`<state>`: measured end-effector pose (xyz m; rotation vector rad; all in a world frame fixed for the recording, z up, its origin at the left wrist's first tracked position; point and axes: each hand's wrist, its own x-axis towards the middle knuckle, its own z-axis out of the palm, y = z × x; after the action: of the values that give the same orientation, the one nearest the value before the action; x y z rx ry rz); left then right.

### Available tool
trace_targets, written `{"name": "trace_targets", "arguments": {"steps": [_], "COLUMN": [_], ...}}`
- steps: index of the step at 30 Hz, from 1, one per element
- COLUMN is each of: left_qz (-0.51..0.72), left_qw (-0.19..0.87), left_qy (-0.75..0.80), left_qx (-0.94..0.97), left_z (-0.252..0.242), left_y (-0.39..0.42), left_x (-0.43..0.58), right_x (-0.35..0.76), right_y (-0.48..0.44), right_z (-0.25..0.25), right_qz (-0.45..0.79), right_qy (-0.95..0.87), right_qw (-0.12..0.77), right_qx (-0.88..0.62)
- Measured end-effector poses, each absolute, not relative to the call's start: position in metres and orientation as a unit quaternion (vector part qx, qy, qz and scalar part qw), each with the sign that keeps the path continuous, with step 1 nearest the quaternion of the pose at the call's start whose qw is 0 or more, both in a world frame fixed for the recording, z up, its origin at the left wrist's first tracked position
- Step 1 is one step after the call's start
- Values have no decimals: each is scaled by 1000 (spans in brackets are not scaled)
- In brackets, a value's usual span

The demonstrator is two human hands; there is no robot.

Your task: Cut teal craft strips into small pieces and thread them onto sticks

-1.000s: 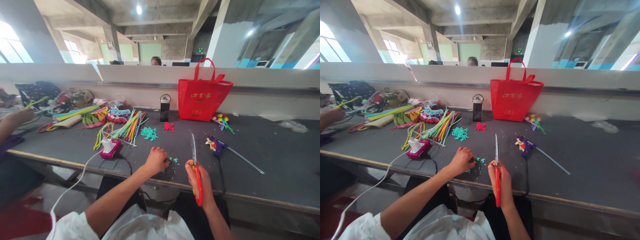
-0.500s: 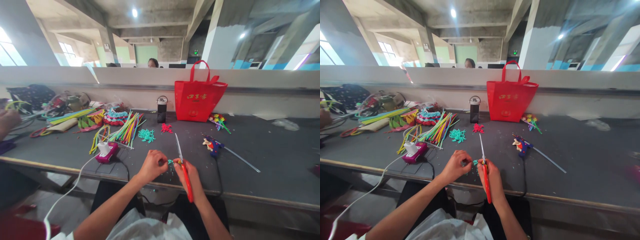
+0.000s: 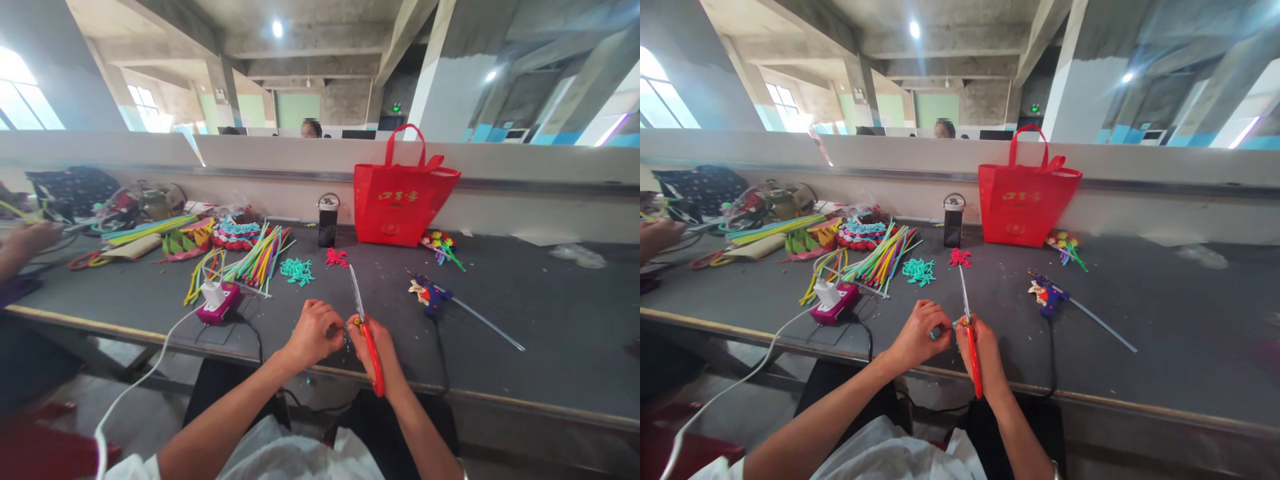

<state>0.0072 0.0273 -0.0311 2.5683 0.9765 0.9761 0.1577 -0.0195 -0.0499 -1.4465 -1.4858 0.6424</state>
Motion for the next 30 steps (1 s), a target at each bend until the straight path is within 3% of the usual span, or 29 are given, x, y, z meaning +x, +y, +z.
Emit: {"name": "trace_targets", "arguments": {"steps": [11,23,30], "left_qz": [338,274,352], "left_qw": [163,20,136], "left_qy": [320,400,395], "left_qx": [870,874,838], "left_z": [-35,-51,-27], "left_y": [31,50,28], "left_x": [15,-18,-5], "right_x": [162,163,161], "right_y": [-8,-9,-13], "right_z": [-67,-73,-69], "right_qz": [256,228,204], "right_qy": [-584,-551,-576], "right_qw": [487,517,482], "right_qx": [-596,-614,-628]}}
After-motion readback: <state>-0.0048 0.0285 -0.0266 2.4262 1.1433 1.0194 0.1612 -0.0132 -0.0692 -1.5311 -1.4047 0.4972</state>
